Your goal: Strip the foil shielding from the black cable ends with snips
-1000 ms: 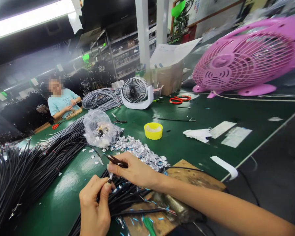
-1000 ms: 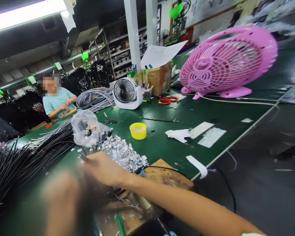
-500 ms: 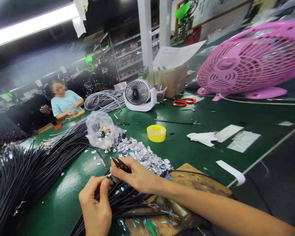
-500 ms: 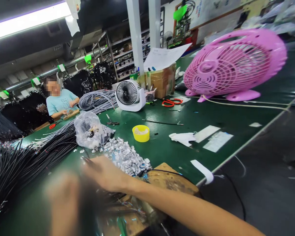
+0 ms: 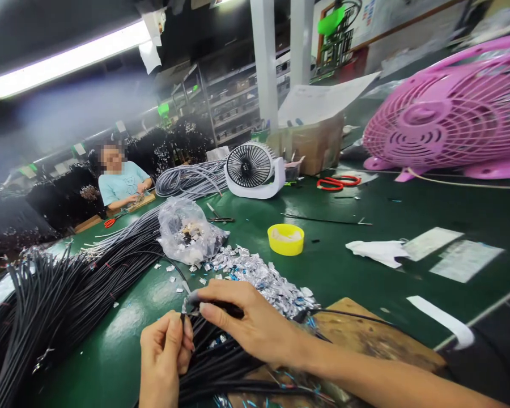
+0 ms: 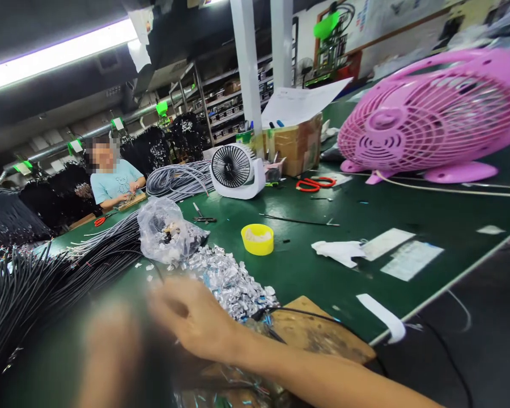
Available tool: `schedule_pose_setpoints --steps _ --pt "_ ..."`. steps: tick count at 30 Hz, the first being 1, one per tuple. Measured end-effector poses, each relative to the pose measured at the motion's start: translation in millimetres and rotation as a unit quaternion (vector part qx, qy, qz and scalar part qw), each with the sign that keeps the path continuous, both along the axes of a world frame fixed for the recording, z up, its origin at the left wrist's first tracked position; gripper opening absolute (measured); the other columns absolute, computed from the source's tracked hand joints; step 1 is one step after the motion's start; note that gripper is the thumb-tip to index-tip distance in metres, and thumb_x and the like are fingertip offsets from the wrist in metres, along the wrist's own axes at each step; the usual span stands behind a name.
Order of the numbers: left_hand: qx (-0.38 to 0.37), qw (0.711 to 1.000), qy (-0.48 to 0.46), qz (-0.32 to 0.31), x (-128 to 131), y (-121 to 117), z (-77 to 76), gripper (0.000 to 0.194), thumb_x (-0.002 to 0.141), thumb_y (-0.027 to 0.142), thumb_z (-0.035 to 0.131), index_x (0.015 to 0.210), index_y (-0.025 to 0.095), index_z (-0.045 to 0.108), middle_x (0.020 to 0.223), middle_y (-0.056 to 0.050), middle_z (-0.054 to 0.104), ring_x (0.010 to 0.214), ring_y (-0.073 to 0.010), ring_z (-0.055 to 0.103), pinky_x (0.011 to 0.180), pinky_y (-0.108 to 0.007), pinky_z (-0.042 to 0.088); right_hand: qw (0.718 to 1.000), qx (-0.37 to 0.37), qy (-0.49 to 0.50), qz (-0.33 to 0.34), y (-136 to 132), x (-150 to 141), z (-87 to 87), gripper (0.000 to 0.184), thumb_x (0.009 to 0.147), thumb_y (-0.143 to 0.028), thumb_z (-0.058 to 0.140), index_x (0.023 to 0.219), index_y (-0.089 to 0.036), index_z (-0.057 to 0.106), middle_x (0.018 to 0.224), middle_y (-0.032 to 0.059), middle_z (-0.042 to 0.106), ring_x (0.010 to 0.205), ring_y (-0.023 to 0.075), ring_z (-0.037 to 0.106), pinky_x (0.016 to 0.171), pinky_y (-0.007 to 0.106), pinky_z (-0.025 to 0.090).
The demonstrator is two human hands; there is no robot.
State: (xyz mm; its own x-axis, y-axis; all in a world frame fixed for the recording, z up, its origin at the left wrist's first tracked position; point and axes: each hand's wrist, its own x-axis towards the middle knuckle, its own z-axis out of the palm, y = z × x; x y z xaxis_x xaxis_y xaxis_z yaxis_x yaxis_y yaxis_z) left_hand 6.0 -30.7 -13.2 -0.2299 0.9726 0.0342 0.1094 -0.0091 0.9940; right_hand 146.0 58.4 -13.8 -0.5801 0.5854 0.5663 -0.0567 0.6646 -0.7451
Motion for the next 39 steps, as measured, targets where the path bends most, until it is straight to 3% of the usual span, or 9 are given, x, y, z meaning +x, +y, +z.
schedule_pose_setpoints --steps 7,11,16,23,27,31,34,37,39 --pt "0.016 0.999 0.024 0.019 3 0 -5.8 0.053 0.08 0.065 0.045 0.062 0.015 0.048 0.05 0.004 0.033 0.04 -0.0033 0.019 0.039 -0.021 0.014 0.999 0.032 -0.009 0.011 -1 0 -2.5 0.049 0.096 -0.04 0.032 0.067 -0.013 0.06 0.058 0.0008 0.053 0.055 0.0087 0.045 0.052 0.021 0.033" --pt "0.046 0.994 0.085 0.057 4 0 -5.9 0.05 0.083 0.059 0.044 0.062 0.014 0.053 0.054 0.002 0.038 0.041 -0.0044 0.024 0.037 -0.02 0.017 0.998 0.055 -0.013 -0.014 -1 1 -3.6 0.047 0.096 -0.039 0.034 0.071 -0.012 0.063 0.059 0.0015 0.055 0.055 0.0093 0.046 0.053 0.022 0.034" --pt "0.117 0.965 0.193 0.131 11 -1 -1.4 0.037 0.086 0.042 0.048 0.063 0.016 0.061 0.059 -0.002 0.053 0.055 -0.0128 0.049 0.052 -0.024 0.039 0.994 0.095 -0.026 -0.055 0 2 -6.6 0.042 0.095 -0.038 0.036 0.083 -0.013 0.068 0.063 0.0035 0.06 0.057 0.0107 0.05 0.055 0.022 0.037" --pt "0.148 0.933 0.266 0.192 11 -2 -5.3 0.014 0.079 0.032 0.06 0.079 0.019 0.067 0.067 -0.002 0.061 0.058 -0.0144 0.057 0.056 -0.024 0.046 0.989 0.11 -0.027 -0.096 -2 5 -8.6 0.041 0.095 -0.037 0.038 0.084 -0.013 0.07 0.067 0.0064 0.065 0.061 0.0125 0.056 0.06 0.023 0.041" --pt "0.138 0.938 0.266 0.174 9 -3 -4.9 0.021 0.084 0.033 0.054 0.071 0.019 0.064 0.055 0.001 0.051 0.045 -0.011 0.048 0.047 -0.022 0.041 0.989 0.11 -0.018 -0.095 -3 5 -7.5 0.042 0.095 -0.039 0.039 0.081 -0.013 0.07 0.064 0.0053 0.064 0.057 0.0112 0.054 0.057 0.023 0.04" --pt "0.106 0.957 0.243 0.119 7 -3 -0.9 0.041 0.087 0.044 0.045 0.059 0.016 0.058 0.053 0.001 0.047 0.04 -0.0086 0.041 0.037 -0.02 0.031 0.991 0.105 0.001 -0.086 2 9 -3.8 0.046 0.095 -0.039 0.037 0.074 -0.013 0.069 0.057 0.0026 0.059 0.05 0.0087 0.048 0.051 0.022 0.035" --pt "0.096 0.963 0.242 0.075 6 -3 2.1 0.047 0.087 0.048 0.045 0.055 0.015 0.055 0.051 0.001 0.046 0.041 -0.0082 0.04 0.039 -0.02 0.03 0.986 0.15 0.03 -0.071 7 17 3.8 0.038 0.092 -0.042 0.044 0.084 -0.013 0.068 0.065 0.0033 0.062 0.056 0.0091 0.052 0.053 0.021 0.037" --pt "0.103 0.959 0.261 0.039 7 -5 5.8 0.046 0.086 0.044 0.047 0.051 0.015 0.054 0.049 0.0 0.048 0.047 -0.0101 0.045 0.046 -0.021 0.033 0.963 0.256 -0.087 -0.02 9 28 20.6 0.026 0.078 -0.034 0.066 0.095 -0.014 0.066 0.078 0.0037 0.064 0.061 0.0102 0.054 0.052 0.021 0.035" --pt "0.107 0.955 0.276 0.025 8 -7 8.8 0.042 0.086 0.038 0.049 0.052 0.015 0.056 0.051 0.0 0.05 0.05 -0.0106 0.047 0.049 -0.022 0.033 0.922 0.316 -0.224 0.013 7 33 36.4 0.02 0.071 -0.02 0.071 0.09 -0.014 0.067 0.078 0.0026 0.064 0.056 0.0094 0.052 0.046 0.022 0.027"
